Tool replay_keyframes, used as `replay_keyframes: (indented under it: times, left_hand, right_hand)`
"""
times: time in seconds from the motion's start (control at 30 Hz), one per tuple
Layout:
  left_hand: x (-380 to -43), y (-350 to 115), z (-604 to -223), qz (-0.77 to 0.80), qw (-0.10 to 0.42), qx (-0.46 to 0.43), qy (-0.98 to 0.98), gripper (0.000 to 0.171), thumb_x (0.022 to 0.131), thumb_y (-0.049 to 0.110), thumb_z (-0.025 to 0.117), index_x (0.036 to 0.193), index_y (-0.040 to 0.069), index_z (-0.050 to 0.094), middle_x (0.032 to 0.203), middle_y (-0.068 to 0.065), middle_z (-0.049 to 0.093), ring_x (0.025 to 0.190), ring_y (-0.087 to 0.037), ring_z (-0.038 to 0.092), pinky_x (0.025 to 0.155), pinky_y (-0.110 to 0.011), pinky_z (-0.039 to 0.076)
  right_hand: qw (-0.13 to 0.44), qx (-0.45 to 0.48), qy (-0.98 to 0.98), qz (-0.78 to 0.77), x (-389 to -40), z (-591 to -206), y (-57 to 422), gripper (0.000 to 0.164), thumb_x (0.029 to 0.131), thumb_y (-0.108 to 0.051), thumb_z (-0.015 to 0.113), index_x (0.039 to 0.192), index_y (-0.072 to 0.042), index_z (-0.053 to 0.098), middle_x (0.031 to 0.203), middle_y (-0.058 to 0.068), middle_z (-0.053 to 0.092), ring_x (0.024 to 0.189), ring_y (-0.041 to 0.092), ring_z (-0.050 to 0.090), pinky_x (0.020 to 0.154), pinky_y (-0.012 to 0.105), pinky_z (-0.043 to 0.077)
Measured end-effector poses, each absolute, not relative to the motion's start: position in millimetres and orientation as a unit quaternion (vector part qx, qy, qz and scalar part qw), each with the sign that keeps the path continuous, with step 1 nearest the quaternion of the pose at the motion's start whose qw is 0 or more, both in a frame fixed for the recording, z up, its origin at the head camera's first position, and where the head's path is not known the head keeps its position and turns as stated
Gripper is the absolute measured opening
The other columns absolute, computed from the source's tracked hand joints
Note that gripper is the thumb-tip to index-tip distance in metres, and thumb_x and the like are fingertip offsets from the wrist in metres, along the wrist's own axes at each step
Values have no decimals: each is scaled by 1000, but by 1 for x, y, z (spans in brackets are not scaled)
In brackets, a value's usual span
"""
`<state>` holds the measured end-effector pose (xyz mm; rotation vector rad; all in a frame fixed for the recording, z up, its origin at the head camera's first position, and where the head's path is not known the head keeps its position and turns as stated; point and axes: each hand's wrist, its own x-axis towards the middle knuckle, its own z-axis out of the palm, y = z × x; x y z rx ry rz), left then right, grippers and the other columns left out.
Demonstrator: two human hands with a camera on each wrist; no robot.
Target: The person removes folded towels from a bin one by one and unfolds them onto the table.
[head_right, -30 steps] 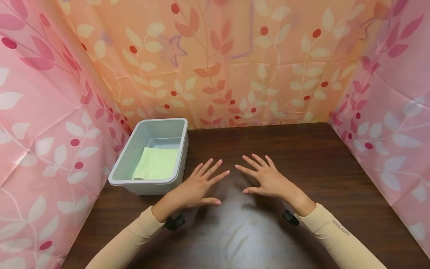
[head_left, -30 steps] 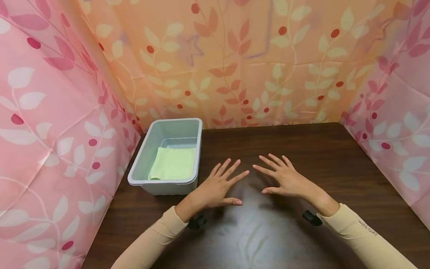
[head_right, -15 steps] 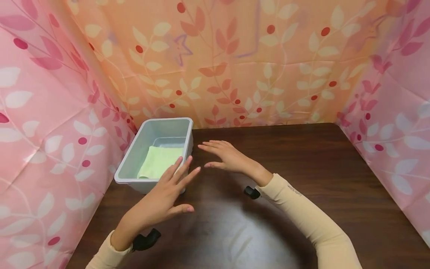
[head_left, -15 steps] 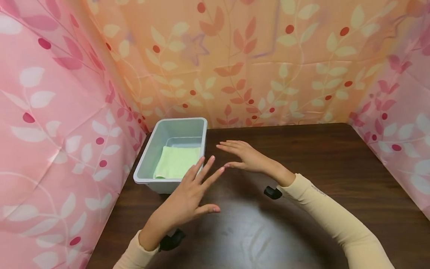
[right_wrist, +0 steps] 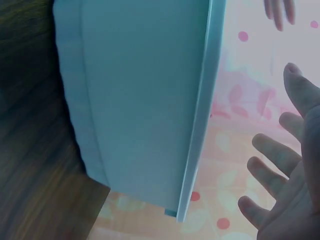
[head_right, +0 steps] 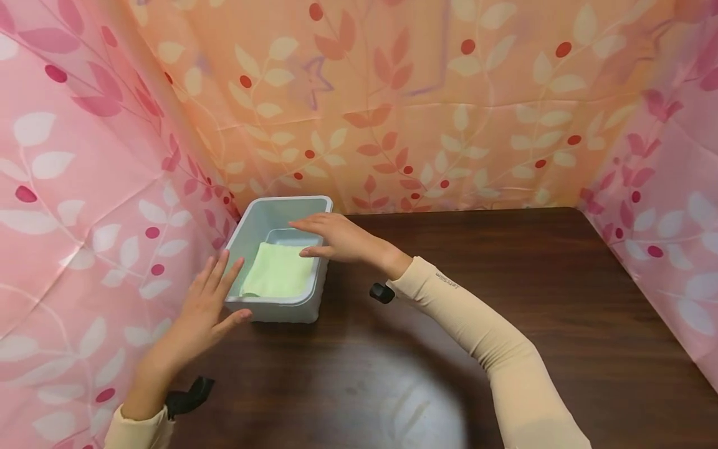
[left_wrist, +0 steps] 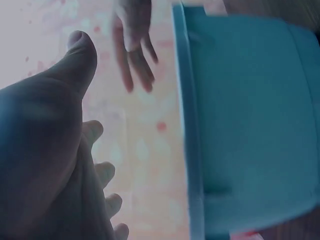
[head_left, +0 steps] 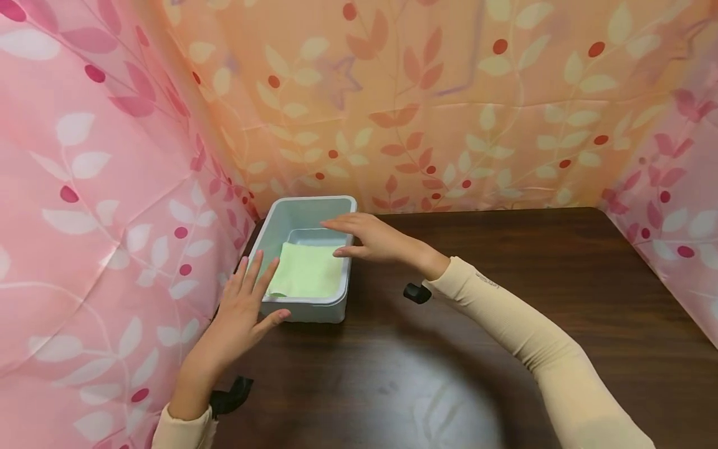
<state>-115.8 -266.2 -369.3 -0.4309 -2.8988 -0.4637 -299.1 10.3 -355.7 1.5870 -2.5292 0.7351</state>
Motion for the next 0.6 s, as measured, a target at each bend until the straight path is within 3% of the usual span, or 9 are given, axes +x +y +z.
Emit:
replay_keyframes:
  times: [0.3, 0.6]
  left_hand:
    - [-120, -293, -377, -174, 75, -84, -978, 91, 91, 46, 65, 161, 24, 11, 167, -20, 1, 152, -49, -1, 113, -76, 10]
    - [-127, -308, -387, -177, 52, -37, -982, 86, 95, 52, 57, 161, 19, 11, 167, -21, -1, 151, -51, -4, 113, -76, 7]
  right_hand:
    - [-10, 520, -823, 226, -314, -344, -30, 68, 94, -49, 62, 154, -24, 38, 156, -2, 45, 147, 20, 39, 123, 39, 29]
    - [-57, 505, -834, 215, -336, -340, -71, 74, 94, -48, 63, 156, -21, 33, 159, 0, 40, 146, 20, 41, 122, 36, 32]
